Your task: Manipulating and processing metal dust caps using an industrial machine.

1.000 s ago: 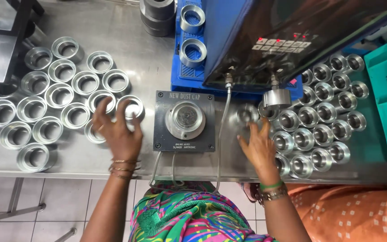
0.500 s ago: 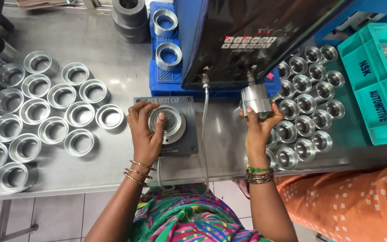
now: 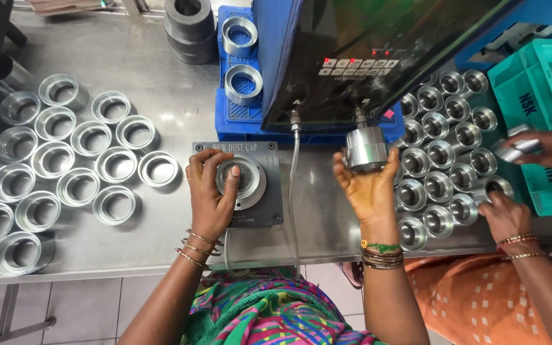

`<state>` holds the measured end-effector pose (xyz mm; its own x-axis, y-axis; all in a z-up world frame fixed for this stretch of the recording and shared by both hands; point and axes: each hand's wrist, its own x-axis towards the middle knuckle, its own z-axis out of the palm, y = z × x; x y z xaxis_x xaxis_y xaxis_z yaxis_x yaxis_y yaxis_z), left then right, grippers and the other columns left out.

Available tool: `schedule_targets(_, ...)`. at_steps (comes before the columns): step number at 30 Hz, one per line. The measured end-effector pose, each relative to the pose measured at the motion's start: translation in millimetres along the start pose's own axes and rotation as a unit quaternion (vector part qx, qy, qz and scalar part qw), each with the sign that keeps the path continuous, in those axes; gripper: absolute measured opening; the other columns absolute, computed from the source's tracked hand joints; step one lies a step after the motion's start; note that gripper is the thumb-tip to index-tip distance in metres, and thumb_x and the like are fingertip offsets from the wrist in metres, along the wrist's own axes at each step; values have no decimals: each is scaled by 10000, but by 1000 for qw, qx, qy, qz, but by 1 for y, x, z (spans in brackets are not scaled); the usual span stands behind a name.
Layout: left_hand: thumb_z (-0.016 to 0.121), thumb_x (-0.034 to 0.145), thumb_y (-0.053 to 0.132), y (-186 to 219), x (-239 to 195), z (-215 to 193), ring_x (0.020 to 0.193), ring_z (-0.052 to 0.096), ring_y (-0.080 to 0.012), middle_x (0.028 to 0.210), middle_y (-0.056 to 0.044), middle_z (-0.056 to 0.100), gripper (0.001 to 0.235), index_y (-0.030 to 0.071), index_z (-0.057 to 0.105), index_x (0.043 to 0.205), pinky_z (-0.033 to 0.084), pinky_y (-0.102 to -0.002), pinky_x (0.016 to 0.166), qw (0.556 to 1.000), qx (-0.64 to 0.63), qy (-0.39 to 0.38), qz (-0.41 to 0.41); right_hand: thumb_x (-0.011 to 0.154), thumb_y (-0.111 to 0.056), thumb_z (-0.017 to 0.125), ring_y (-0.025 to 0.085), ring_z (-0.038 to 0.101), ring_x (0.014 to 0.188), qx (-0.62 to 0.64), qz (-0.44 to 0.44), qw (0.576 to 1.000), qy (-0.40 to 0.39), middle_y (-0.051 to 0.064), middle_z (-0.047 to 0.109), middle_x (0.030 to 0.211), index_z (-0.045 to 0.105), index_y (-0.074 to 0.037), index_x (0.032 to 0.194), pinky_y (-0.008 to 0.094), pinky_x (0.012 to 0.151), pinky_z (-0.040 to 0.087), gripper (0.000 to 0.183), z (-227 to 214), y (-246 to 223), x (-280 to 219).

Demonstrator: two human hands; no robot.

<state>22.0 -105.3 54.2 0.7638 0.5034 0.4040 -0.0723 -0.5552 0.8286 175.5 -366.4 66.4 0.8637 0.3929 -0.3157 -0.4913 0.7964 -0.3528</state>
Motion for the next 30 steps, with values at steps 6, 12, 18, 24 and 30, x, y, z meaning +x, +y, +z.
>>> schedule_targets(6,719,945,315,3,-1,-6,1250,480,-351,1303,-159,517,404,80,623,1258,406,-454,1079,1000,9,-17,18,919,-361,738,362,683,1060,-112,-61,992,11,183,575,1227,433,-14,1404,377,835,650,670,-31,-9,0)
schedule_targets(12,916,667,427,13,19,-11,1122,533,-394,1221,-172,555,745,92,616,1261,427,-491,963,981,127,-89,116,843,-372,726,330,657,807,-321,-56,945,26,131,606,1234,403,-168,1350,344,600,574,635,-28,33,-48)
schedule_targets(18,936,714,346,53,43,-59,1161,563,-329,1217,-98,609,710,102,590,1283,450,-445,1020,991,44,14,126,836,-382,816,321,712,962,-743,-253,592,-181,110,629,1201,494,-193,1402,406,756,581,678,76,98,-43)
schedule_targets(24,936,743,375,-33,17,-106,1135,557,-321,1202,-99,600,686,80,599,1263,442,-437,992,985,142,93,42,730,-415,862,343,710,940,-867,-268,370,-199,107,605,1306,566,-210,1389,461,757,588,751,110,150,-37)
schedule_targets(30,858,684,524,-76,-47,-105,1113,547,-313,1115,-88,615,647,167,695,1198,347,-527,1034,947,313,-36,-58,963,-328,761,198,658,848,-842,-282,457,-43,129,694,1010,729,-93,1044,300,661,525,250,35,52,-33)
